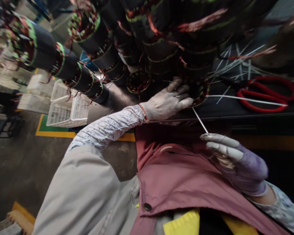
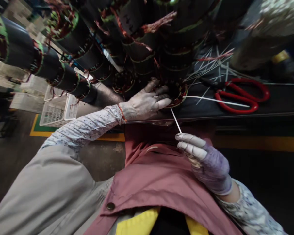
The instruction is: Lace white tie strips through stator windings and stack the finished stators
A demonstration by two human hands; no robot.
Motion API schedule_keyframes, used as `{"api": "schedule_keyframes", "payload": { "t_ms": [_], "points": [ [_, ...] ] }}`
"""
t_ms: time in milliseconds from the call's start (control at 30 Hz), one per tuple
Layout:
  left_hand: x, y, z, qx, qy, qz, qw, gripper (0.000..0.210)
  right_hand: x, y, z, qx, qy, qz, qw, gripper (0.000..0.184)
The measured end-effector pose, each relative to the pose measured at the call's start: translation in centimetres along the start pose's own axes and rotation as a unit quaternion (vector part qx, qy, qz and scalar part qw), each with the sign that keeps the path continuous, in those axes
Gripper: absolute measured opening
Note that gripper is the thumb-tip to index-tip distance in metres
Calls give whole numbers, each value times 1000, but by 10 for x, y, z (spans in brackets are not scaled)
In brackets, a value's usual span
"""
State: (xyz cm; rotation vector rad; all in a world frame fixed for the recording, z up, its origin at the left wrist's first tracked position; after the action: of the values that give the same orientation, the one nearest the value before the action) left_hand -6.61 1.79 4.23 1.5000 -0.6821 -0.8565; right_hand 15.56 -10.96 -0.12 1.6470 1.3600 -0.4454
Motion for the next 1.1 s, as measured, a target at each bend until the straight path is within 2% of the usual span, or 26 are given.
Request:
{"api": "schedule_keyframes", "payload": {
  "t_ms": [67,133,267,367,667,767,867,1000,1100],
  "points": [
    [-3,0,-1,-26,-2,18,999,39,4,-3,3,-28,51,-5,998,55],
    [-3,-1,-4,-33,25,54,998,38,8,-5,7,-30,78,1,996,66],
    [9,-2,-9,-9,111,114,987,45,15,-7,17,-8,62,-4,998,72],
    [14,-5,-9,10,138,136,981,45,17,-7,20,-18,57,4,998,72],
    [13,-6,-9,-9,149,117,982,53,14,-11,12,5,49,12,999,46],
    [13,-5,-10,-10,143,118,983,52,17,-19,4,16,45,16,999,34],
    [12,-8,-9,0,145,124,982,53,26,-35,-15,55,31,15,998,20],
    [10,-15,-2,77,149,156,973,51,39,-55,-42,100,-6,9,995,18],
    [12,-24,3,170,175,201,949,33,43,-58,-51,123,-69,-24,990,16]
  ]
}}
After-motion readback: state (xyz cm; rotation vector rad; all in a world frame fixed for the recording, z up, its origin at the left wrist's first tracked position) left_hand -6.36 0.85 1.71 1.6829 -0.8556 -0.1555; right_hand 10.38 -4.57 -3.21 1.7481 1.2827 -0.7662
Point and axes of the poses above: each hand's wrist, its own z-axis away from the middle knuckle, its own y-axis out of the back of the hand, x = y × z, the point moved 2 cm from there along -z, towards the middle knuckle, and after that the axes turned 2 degrees about x, right-handed, at the moved point
